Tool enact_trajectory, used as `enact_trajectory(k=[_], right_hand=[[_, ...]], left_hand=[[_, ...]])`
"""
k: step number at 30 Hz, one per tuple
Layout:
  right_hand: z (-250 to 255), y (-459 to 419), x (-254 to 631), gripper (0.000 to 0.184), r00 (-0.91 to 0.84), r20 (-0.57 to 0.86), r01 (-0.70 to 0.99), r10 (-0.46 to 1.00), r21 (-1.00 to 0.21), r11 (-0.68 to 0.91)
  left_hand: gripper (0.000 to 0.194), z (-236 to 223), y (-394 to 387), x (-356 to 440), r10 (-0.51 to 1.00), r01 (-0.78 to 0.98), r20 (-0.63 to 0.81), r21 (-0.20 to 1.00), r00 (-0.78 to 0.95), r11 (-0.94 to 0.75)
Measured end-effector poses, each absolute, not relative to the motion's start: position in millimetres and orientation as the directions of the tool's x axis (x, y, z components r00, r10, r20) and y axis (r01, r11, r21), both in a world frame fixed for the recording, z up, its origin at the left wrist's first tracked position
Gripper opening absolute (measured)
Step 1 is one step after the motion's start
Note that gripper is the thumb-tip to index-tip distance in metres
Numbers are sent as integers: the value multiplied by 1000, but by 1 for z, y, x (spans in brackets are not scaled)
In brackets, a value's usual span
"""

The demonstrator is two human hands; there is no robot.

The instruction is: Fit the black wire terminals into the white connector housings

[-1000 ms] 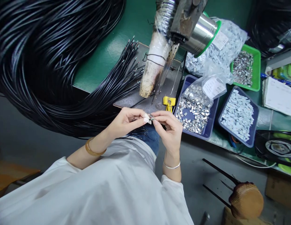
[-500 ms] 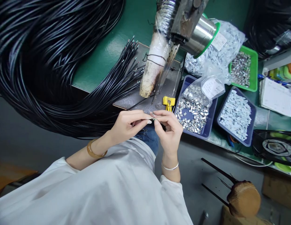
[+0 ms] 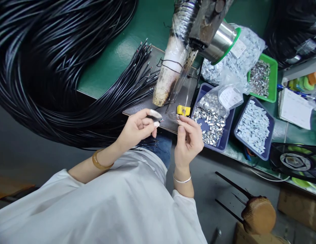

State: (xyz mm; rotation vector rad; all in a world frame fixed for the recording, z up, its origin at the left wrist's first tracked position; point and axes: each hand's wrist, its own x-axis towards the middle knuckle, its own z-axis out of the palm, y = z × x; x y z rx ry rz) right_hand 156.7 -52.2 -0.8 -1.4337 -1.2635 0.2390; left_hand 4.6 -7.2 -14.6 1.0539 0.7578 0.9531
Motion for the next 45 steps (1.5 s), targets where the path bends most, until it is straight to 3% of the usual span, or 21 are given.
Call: enact_trajectory(k=[4, 9, 14, 16, 26, 37, 45], right_hand=[[0, -51, 158, 10, 336, 586, 624, 737, -725, 291], [-6, -51, 152, 20, 140, 706, 677, 694, -580, 454], [-14, -46, 152, 11, 273, 583, 546, 765, -749, 375], [-16, -45, 154, 10, 282, 568, 533, 774, -763, 366], [-19, -40, 159, 22, 67, 728, 758, 683, -483, 439], [-16, -34, 155, 17, 127, 693, 725, 710, -554, 410], [-12, -35, 156, 19, 102, 705, 740, 702, -526, 420]], left_hand=[[23, -13, 1, 8, 906, -316, -134, 908, 403, 274], [13, -12, 7, 12, 917, -358, -84, 904, 389, 234], [13, -9, 10, 12, 920, -323, -60, 926, 388, 196], [14, -8, 10, 11, 922, -311, -51, 933, 383, 181], [11, -4, 10, 17, 957, -255, -83, 954, 278, 157], [18, 0, 15, 19, 975, -191, -36, 978, 217, 79], [12, 0, 14, 16, 972, -134, -18, 990, 236, 51]])
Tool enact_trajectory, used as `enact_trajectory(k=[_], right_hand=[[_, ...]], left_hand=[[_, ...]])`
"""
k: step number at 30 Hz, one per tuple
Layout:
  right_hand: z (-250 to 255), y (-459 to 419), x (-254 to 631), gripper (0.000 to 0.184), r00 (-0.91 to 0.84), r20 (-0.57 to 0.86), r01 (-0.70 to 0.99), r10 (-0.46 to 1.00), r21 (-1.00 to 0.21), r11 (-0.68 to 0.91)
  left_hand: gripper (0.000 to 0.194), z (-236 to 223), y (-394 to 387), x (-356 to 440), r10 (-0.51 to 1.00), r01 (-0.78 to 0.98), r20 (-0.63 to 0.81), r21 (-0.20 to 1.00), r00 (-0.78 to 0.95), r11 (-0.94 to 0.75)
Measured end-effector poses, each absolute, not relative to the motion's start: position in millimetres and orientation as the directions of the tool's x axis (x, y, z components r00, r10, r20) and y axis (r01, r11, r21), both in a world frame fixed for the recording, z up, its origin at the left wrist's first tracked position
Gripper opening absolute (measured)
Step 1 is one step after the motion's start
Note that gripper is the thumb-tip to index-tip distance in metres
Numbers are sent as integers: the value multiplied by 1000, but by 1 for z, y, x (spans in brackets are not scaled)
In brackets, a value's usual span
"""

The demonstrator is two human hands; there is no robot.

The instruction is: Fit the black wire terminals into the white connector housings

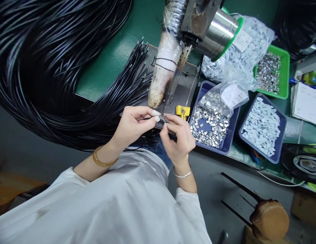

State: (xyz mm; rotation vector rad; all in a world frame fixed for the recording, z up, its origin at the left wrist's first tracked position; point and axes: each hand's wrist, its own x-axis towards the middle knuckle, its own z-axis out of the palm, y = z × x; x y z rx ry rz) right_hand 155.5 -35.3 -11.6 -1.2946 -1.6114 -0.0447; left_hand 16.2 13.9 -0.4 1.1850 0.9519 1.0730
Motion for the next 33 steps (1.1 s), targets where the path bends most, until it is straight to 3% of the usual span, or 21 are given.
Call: enact_trajectory(k=[9, 17, 29, 33], right_hand=[[-9, -34, 155, 22, 117, 709, 757, 696, -517, 400], [-12, -36, 156, 19, 96, 701, 727, 707, -534, 430], [-8, -32, 153, 25, 86, 757, 801, 647, -439, 407], [-10, -36, 154, 24, 31, 759, 801, 651, -408, 438]], left_hand=[[13, 2, 13, 15, 965, -79, 27, 997, 259, -7], [8, -2, 15, 15, 956, -92, -40, 993, 291, 70], [10, 2, 12, 17, 963, -81, 31, 997, 267, -10], [13, 2, 13, 15, 957, -86, -13, 995, 290, 40]])
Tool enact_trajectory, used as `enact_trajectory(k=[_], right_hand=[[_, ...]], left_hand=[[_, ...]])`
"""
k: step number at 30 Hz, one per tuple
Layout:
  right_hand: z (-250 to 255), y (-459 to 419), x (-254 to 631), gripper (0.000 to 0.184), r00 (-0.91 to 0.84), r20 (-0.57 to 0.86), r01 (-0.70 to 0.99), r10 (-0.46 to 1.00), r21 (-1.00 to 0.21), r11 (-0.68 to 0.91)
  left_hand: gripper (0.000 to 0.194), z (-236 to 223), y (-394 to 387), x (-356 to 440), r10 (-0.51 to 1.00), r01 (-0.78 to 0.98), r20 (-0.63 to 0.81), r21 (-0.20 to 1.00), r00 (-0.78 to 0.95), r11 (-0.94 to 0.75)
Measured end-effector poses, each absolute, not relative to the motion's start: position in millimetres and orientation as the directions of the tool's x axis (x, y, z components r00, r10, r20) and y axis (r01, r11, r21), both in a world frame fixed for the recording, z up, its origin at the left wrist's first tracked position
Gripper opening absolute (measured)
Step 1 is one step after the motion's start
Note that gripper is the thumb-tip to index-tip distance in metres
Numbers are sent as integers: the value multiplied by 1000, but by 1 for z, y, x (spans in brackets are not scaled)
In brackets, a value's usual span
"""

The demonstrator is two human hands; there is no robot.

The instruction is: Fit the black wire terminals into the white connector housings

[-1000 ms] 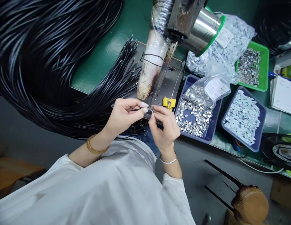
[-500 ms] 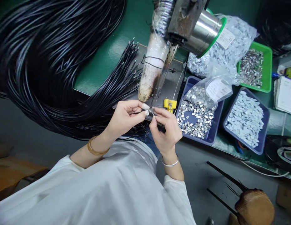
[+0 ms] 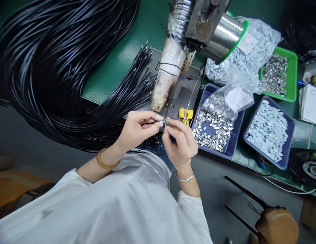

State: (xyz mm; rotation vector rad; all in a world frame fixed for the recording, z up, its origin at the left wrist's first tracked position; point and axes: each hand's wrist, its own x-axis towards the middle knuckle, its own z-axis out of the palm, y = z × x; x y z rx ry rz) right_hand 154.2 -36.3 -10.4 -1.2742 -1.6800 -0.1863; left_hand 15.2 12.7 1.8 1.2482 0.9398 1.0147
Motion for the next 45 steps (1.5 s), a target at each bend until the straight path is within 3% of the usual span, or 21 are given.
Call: enact_trajectory(k=[5, 12, 19, 32, 37, 45], right_hand=[[-10, -39, 158, 21, 29, 741, 790, 671, -429, 439], [0, -40, 160, 22, 8, 678, 785, 735, -460, 416], [-3, -41, 158, 23, -5, 765, 842, 644, -345, 416], [-5, -31, 153, 16, 90, 714, 791, 694, -474, 386], [-3, -32, 153, 17, 78, 720, 805, 690, -453, 382], [-6, -38, 159, 18, -7, 711, 793, 703, -425, 437]], left_hand=[[12, 3, 11, 13, 934, -82, -66, 992, 350, 101], [10, 6, 6, 10, 903, -96, -22, 993, 430, 70], [17, 2, 4, 13, 937, -98, -62, 990, 343, 101], [16, -1, 8, 17, 968, -34, 46, 999, 247, -39], [13, 2, 9, 15, 965, 10, 124, 992, 231, -129], [12, 1, 7, 14, 954, -100, -35, 993, 299, 68]])
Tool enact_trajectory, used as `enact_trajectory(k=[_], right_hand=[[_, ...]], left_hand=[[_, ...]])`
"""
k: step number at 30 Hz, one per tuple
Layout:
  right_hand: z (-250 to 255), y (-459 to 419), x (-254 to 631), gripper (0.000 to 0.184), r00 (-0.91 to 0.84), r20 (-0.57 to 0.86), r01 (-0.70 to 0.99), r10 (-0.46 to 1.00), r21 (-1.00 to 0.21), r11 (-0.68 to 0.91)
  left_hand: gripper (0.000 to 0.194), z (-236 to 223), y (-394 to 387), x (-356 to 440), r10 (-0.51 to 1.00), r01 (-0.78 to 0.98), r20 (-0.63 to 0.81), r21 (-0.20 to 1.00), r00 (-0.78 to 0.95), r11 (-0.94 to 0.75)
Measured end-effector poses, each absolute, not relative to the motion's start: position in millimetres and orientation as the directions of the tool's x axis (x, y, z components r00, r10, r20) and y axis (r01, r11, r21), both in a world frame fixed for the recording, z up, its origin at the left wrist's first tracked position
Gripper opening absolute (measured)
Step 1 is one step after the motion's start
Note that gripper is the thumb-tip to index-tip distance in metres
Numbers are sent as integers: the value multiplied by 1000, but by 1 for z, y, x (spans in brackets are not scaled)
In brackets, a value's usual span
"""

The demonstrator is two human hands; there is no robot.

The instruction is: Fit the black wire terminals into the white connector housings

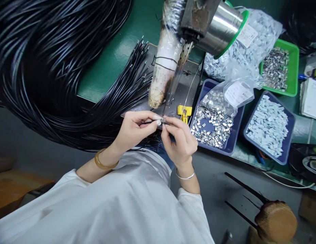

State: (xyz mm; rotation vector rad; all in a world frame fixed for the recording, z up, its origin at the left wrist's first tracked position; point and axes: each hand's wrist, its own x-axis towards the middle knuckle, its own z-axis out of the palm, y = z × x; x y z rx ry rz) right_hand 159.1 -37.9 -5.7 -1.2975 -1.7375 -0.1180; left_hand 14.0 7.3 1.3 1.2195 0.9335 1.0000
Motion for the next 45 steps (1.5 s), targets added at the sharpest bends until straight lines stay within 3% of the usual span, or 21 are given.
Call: enact_trajectory(k=[8, 11, 17, 21, 23, 25, 28, 30, 34, 37, 45], right_hand=[[5, -42, 162, 16, -33, 655, 828, 755, -405, 388], [4, -44, 159, 18, -24, 698, 815, 715, -401, 419], [-4, -43, 154, 10, 165, 644, 711, 747, -602, 362], [-7, -42, 151, 20, 59, 743, 756, 666, -469, 456], [-9, -42, 151, 22, 46, 756, 747, 653, -460, 480], [-10, -42, 151, 19, 124, 716, 686, 688, -563, 462], [-10, -43, 153, 10, 239, 525, 532, 817, -774, 342], [-9, -44, 155, 9, 266, 427, 502, 864, -827, 254], [-4, -48, 157, 6, 366, 593, 592, 717, -743, 311], [-3, -49, 156, 19, 410, 659, 554, 631, -729, 402], [-16, -39, 153, 11, 263, 641, 639, 721, -676, 367]], left_hand=[[11, 1, 3, 8, 924, 12, -5, 1000, 382, 0], [16, 2, 2, 6, 896, -56, -25, 997, 444, 55], [9, 1, 0, 6, 909, -155, -49, 980, 414, 123], [12, -2, 1, 6, 892, -233, -86, 950, 443, 207], [14, -2, 0, 5, 897, -282, -91, 931, 432, 231], [13, -2, -2, 5, 912, -284, -77, 936, 404, 205], [6, 0, -7, 5, 941, -218, -24, 970, 339, 103], [5, 1, -8, 6, 945, -181, -14, 980, 327, 77], [7, 1, -2, 10, 950, -154, -65, 981, 306, 117], [7, 0, 4, 13, 962, -159, -68, 981, 263, 113], [12, -4, 6, 20, 965, -118, -32, 991, 261, 65]])
